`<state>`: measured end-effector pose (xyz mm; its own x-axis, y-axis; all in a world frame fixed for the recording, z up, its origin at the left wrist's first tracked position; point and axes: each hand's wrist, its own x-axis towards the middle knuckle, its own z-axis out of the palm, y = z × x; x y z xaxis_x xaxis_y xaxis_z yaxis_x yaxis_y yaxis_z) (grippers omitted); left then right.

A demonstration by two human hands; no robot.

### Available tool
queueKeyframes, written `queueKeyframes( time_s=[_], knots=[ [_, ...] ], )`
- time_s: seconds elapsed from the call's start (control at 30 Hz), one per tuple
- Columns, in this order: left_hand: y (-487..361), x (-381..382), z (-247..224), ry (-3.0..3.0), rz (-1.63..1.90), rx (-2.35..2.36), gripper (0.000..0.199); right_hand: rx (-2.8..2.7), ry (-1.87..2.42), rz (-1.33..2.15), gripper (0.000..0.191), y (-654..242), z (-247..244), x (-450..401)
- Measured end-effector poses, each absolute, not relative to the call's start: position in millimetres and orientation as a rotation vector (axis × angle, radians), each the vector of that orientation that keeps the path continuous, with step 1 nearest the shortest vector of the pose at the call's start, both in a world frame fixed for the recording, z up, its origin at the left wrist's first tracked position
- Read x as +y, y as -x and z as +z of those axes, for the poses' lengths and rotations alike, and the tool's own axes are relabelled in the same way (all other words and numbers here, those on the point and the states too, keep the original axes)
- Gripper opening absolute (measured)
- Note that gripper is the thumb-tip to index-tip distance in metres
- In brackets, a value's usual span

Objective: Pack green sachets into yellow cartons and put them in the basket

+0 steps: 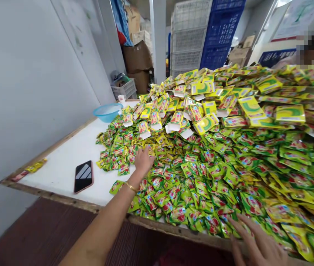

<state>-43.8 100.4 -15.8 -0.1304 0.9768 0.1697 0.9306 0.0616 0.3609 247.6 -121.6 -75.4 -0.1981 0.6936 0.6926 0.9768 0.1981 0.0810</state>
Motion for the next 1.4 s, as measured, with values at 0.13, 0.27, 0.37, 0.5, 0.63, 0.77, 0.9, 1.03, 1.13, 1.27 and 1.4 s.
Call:
queueKeyframes(
  time_s=[0.13, 0.27, 0.37, 0.5, 0.63, 0.77, 0.9, 1.03, 1.13, 1.27, 1.4],
  knots=[
    [46.9, 113.8, -26.1, -1.924, 0.545, 2.228, 0.058, -1.997, 1.409, -0.699, 0.027, -224.8, -62.6, -104.6],
    [57.9, 110.4, -25.5, -1.766, 0.750, 2.074, 0.054, -1.996, 1.415, -0.645, 0.026, -229.0, -74.8, -102.1],
    [51.3, 114.6, -18.4, -1.830, 0.961, 1.758, 0.045, -1.981, 1.421, -0.621, 0.027, -228.2, -84.6, -98.0],
    [22.4, 129.8, -21.6, -2.151, 0.834, 1.640, 0.044, -2.019, 1.349, -0.685, 0.029, -217.2, -86.3, -83.8],
    [6.9, 136.7, -34.9, -2.238, 0.701, 1.840, 0.047, -2.076, 1.253, -0.727, 0.031, -210.5, -69.1, -67.0],
    [14.4, 134.4, -36.0, -2.290, 0.539, 1.979, 0.045, -2.005, 1.321, -0.620, 0.030, -216.2, -31.7, -30.2],
    [18.3, 132.0, -29.8, -2.264, 0.464, 2.004, 0.041, -1.876, 1.468, -0.589, 0.032, -228.3, 14.6, 43.0],
    [11.6, 122.3, -34.3, -2.272, 0.494, 2.021, 0.026, -1.736, 1.758, -0.480, 0.049, -224.1, 53.3, 110.8],
    [7.0, 112.4, -41.1, -2.362, 0.531, 1.966, 0.022, -1.711, 1.918, -0.361, 0.051, -211.1, 63.9, 141.8],
    [9.0, 108.9, -45.7, -2.358, 0.569, 1.888, 0.018, -1.669, 1.937, -0.242, 0.042, -204.9, 56.9, 161.3],
    [17.4, 115.1, -45.3, -2.215, 0.707, 1.808, 0.007, -1.559, 1.641, -0.226, 0.020, -220.9, 51.2, 146.9]
  ],
)
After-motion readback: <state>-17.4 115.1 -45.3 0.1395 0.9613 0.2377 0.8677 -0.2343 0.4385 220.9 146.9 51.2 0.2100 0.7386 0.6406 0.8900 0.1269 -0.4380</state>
